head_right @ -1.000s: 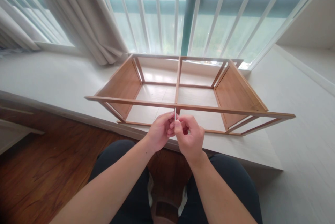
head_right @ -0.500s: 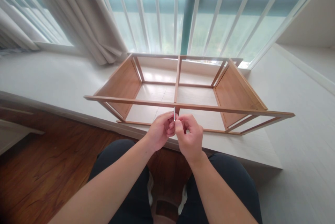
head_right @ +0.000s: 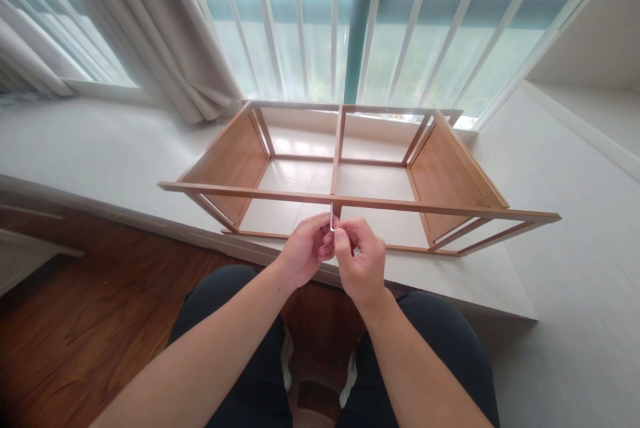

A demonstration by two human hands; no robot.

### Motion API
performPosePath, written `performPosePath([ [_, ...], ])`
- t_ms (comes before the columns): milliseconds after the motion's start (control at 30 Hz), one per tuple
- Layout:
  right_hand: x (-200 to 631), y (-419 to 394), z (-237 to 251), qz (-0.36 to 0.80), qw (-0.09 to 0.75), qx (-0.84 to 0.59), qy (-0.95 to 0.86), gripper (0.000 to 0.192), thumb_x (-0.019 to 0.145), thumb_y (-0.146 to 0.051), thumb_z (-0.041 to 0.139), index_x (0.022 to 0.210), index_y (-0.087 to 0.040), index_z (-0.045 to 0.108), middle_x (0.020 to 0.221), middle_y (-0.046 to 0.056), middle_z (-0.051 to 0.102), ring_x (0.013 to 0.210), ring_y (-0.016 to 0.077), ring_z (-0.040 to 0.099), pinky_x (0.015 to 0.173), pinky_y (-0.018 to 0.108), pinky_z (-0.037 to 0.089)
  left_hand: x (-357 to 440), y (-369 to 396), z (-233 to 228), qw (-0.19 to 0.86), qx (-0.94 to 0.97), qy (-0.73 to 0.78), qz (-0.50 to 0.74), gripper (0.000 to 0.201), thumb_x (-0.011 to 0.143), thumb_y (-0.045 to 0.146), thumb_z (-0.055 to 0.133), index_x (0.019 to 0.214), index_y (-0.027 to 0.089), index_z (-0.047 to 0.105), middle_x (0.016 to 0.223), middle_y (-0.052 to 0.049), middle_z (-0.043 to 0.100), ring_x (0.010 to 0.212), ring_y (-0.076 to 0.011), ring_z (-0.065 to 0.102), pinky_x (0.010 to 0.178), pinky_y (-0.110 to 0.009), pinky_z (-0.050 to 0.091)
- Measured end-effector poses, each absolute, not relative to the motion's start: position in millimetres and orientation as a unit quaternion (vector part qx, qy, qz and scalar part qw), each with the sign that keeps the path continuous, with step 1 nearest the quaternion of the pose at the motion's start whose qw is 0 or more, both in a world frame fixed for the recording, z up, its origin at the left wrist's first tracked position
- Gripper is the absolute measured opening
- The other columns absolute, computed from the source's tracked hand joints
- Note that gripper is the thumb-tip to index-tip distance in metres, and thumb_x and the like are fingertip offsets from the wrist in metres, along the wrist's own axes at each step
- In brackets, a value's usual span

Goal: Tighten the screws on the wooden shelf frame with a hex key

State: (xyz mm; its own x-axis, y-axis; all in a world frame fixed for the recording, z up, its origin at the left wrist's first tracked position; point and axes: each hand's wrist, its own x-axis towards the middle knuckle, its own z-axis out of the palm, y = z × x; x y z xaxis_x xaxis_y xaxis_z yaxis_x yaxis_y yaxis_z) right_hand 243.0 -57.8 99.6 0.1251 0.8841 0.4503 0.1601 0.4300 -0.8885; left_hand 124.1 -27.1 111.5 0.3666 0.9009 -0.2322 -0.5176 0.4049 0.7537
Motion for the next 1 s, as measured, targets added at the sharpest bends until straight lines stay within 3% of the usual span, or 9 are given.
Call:
performPosePath([
  [1000, 243.2, -59.4, 100.0, 0.34, 0.612, -0.423, -0.575, 0.012, 0.101, -0.03, 0.058, 0.095, -0.022, 0.064, 0.055, -0.008, 0.049, 0.047, 0.009, 0.047, 0.046, 0.019, 0.045, 125.0, -28.9, 112.8, 0.769, 0.298, 0.328, 0.46, 0.03, 0.079, 0.043, 0.071, 0.073, 0.017, 0.058, 0.054, 0.007, 0.042, 0.042, -0.0048, 0.034, 0.042, -0.02, 0.017],
])
